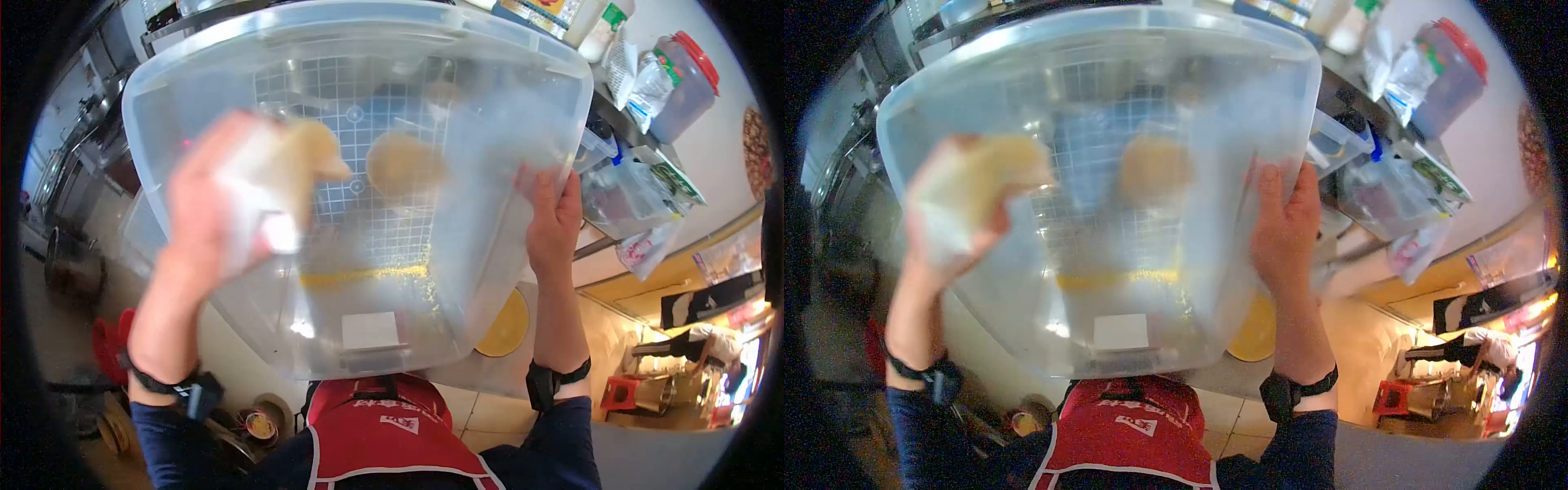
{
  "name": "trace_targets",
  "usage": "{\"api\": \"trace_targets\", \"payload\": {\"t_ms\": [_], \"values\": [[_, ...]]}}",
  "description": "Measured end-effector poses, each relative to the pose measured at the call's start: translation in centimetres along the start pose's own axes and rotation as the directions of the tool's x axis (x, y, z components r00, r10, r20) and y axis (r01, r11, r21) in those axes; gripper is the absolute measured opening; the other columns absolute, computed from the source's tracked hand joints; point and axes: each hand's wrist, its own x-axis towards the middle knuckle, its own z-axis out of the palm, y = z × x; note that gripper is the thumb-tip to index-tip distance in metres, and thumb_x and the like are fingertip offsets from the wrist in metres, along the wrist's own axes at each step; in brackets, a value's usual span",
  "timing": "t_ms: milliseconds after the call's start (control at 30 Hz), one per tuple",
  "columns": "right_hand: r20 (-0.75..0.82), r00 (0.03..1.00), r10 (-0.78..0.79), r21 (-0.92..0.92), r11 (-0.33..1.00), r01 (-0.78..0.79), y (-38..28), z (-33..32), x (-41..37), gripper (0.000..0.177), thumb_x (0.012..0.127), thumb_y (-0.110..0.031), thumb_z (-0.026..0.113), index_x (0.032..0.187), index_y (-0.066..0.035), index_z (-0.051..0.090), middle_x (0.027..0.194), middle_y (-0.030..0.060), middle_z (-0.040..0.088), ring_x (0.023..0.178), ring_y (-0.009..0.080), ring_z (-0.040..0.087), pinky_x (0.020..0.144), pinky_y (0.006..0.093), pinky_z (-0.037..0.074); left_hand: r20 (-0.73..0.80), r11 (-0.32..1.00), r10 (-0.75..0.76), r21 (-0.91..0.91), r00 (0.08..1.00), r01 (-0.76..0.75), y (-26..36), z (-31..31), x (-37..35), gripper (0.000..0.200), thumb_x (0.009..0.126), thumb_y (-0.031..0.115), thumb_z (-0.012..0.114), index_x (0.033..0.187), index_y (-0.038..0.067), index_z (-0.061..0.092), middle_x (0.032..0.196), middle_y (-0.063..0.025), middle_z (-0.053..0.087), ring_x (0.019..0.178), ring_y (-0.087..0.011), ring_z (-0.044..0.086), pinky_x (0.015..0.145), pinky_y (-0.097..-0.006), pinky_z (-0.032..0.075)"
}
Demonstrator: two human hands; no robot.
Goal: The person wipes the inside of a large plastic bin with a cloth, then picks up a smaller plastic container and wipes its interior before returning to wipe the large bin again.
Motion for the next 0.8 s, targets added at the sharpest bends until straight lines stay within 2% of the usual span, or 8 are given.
{"api": "trace_targets", "payload": {"t_ms": [33, 67, 167, 267, 433, 567, 633, 800], "values": [[0.015, 1.000, -0.023, -0.003, 1.000, 0.023, 0.1, -0.3, 0.3, 0.021, 0.097, -0.020, 0.052, 0.109, -0.002, 0.055, 0.098, 0.0046, 0.062, 0.089, 0.0123, 0.057, 0.080, 0.0279, 0.046, 0.079, 0.933, 0.267, 0.227, 0.961, -0.278, -1.1, 2.4, 0.4, 0.030, 0.067, 0.007, 0.074, 0.095, 0.007, 0.062, 0.083, -0.0089, 0.059, 0.074, -0.0234, 0.060, 0.066, -0.0315, 0.049], [0.032, 0.999, -0.018, 0.004, 1.000, 0.018, 0.2, -0.5, 0.5, 0.021, 0.097, -0.020, 0.052, 0.109, -0.002, 0.055, 0.098, 0.0046, 0.062, 0.089, 0.0123, 0.057, 0.080, 0.0279, 0.046, 0.096, 0.936, 0.213, 0.266, 0.972, -0.231, -2.1, 4.9, 0.4, 0.024, 0.066, 0.006, 0.072, 0.087, 0.007, 0.061, 0.078, -0.0077, 0.056, 0.068, -0.0230, 0.056, 0.061, -0.0328, 0.047], [0.067, 0.998, -0.015, -0.063, 0.998, 0.019, 0.2, -1.1, 1.0, 0.024, 0.096, -0.021, 0.054, 0.110, -0.002, 0.055, 0.098, 0.0052, 0.062, 0.089, 0.0126, 0.057, 0.080, 0.0278, 0.046, -0.112, 0.970, -0.208, 0.103, 0.972, 0.219, -7.0, 11.6, 1.5, 0.015, 0.073, 0.008, 0.065, 0.087, 0.005, 0.062, 0.077, -0.0090, 0.058, 0.070, -0.0237, 0.058, 0.064, -0.0331, 0.048], [0.107, 0.994, -0.001, -0.228, 0.973, 0.026, 0.4, -1.1, 1.0, 0.025, 0.100, -0.015, 0.047, 0.120, -0.001, 0.048, 0.114, 0.0096, 0.060, 0.100, 0.0161, 0.060, 0.091, 0.0304, 0.047, -0.108, 0.649, -0.722, -0.446, 0.683, 0.616, -10.2, 16.0, 4.5, 0.021, 0.078, 0.012, 0.064, 0.093, -0.002, 0.063, 0.084, -0.0105, 0.066, 0.078, -0.0198, 0.063, 0.068, -0.0336, 0.049], [0.114, 0.993, -0.029, 0.006, 1.000, 0.028, 1.6, -0.8, 1.1, 0.028, 0.099, -0.015, 0.049, 0.122, 0.000, 0.045, 0.116, 0.0121, 0.059, 0.104, 0.0188, 0.060, 0.092, 0.0322, 0.049, -0.462, 0.709, -0.686, -0.599, 0.563, 0.372, -14.1, 22.5, 10.4, 0.021, 0.077, 0.011, 0.064, 0.092, -0.004, 0.063, 0.089, -0.0129, 0.067, 0.084, -0.0205, 0.063, 0.075, -0.0344, 0.049], [0.096, 0.995, 0.020, -0.033, 0.999, -0.017, 1.2, -1.0, 0.7, 0.027, 0.099, -0.013, 0.048, 0.123, 0.000, 0.044, 0.117, 0.0130, 0.059, 0.105, 0.0203, 0.060, 0.092, 0.0333, 0.049, -0.489, 0.668, -0.717, -0.685, 0.496, 0.292, -17.0, 24.9, 13.7, 0.025, 0.075, 0.008, 0.063, 0.097, -0.004, 0.060, 0.094, -0.0139, 0.066, 0.086, -0.0219, 0.062, 0.077, -0.0354, 0.049], [0.114, 0.993, -0.036, -0.272, 0.960, 0.066, 1.3, -1.3, 0.7, 0.026, 0.100, -0.012, 0.046, 0.122, 0.000, 0.044, 0.117, 0.0135, 0.059, 0.104, 0.0202, 0.060, 0.092, 0.0338, 0.049, -0.275, 0.492, -0.808, -0.802, 0.521, 0.339, -18.4, 26.0, 14.6, 0.030, 0.075, 0.005, 0.061, 0.104, -0.004, 0.057, 0.096, -0.0125, 0.064, 0.085, -0.0221, 0.061, 0.075, -0.0344, 0.049], [0.069, 0.997, -0.030, -0.068, 0.997, 0.035, 1.7, -0.7, 0.2, 0.024, 0.100, -0.011, 0.044, 0.120, 0.000, 0.045, 0.114, 0.0124, 0.059, 0.100, 0.0192, 0.060, 0.092, 0.0333, 0.049, -0.107, 0.258, -0.855, -0.936, 0.507, 0.238, -14.9, 25.4, 17.3, 0.028, 0.079, 0.003, 0.057, 0.106, -0.002, 0.056, 0.098, -0.0096, 0.062, 0.084, -0.0205, 0.060, 0.070, -0.0306, 0.048]]}}
